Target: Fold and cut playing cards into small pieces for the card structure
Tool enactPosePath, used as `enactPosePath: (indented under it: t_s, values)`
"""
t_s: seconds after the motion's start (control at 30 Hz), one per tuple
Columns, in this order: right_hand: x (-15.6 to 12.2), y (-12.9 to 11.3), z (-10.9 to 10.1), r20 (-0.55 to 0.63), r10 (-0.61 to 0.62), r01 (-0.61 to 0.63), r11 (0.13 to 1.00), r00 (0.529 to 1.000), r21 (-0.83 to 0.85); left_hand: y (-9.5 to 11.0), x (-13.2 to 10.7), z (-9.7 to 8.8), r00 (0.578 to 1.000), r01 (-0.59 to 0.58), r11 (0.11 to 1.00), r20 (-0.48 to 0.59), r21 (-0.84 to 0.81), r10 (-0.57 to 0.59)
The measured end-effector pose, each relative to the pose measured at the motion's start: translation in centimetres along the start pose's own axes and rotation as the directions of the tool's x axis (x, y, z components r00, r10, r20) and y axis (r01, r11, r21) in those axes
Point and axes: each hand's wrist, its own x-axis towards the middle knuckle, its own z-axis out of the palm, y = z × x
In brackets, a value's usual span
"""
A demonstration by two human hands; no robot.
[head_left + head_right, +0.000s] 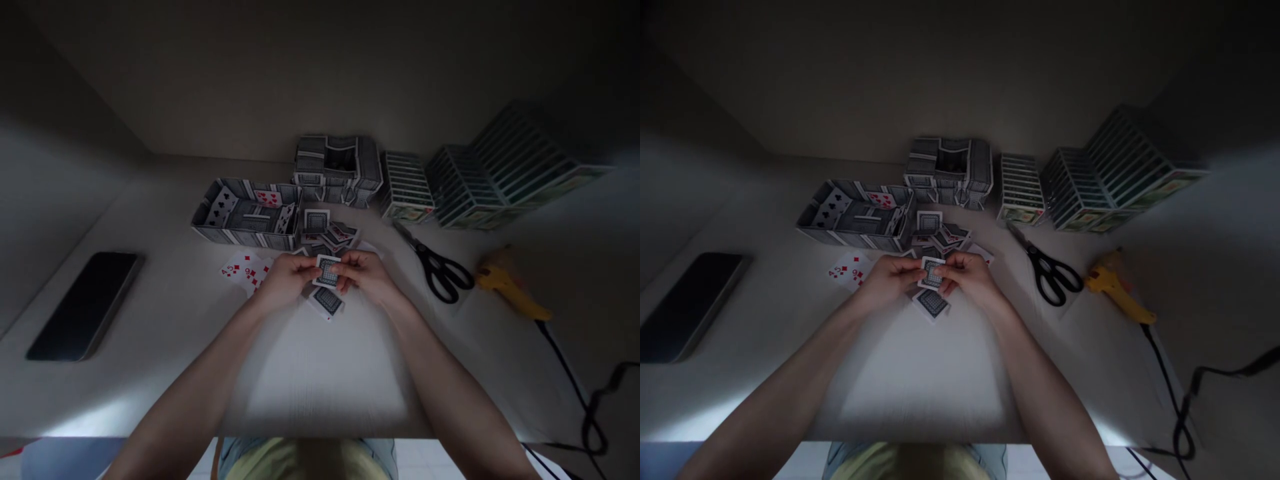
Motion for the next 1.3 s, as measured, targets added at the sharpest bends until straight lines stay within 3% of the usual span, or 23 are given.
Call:
enactPosePath:
  t_s: [0.37,0.53,0.8,1.03,1.3]
  values:
    - [-0.1,-0.2,0.5,-0.053,0.008,-0.008,1.000,0.999,-0.013,-0.2,0.1,0.1,1.000,-0.013,1.000,-0.005,0.009,0.013]
    - [0.1,0.0,0.2,-0.035,-0.012,0.012,1.000,0.999,-0.003,0.2,0.1,0.3,1.000,-0.009,0.997,-0.014,-0.078,0.008]
    - [-0.1,-0.1,-0.3,0.101,-0.111,0.107,0.993,0.989,0.053,0.7,0.0,1.0,0.996,0.013,0.887,-0.068,-0.462,-0.050]
    - [-0.1,0.3,-0.5,0.201,-0.085,0.074,0.996,0.976,0.058,1.0,-0.1,1.1,0.992,0.043,0.873,-0.083,-0.486,-0.095]
    - [-0.4,0.6,-0.5,0.298,-0.069,0.056,0.997,0.952,0.052,0.5,-0.1,1.9,0.999,-0.025,0.909,-0.045,-0.417,0.006]
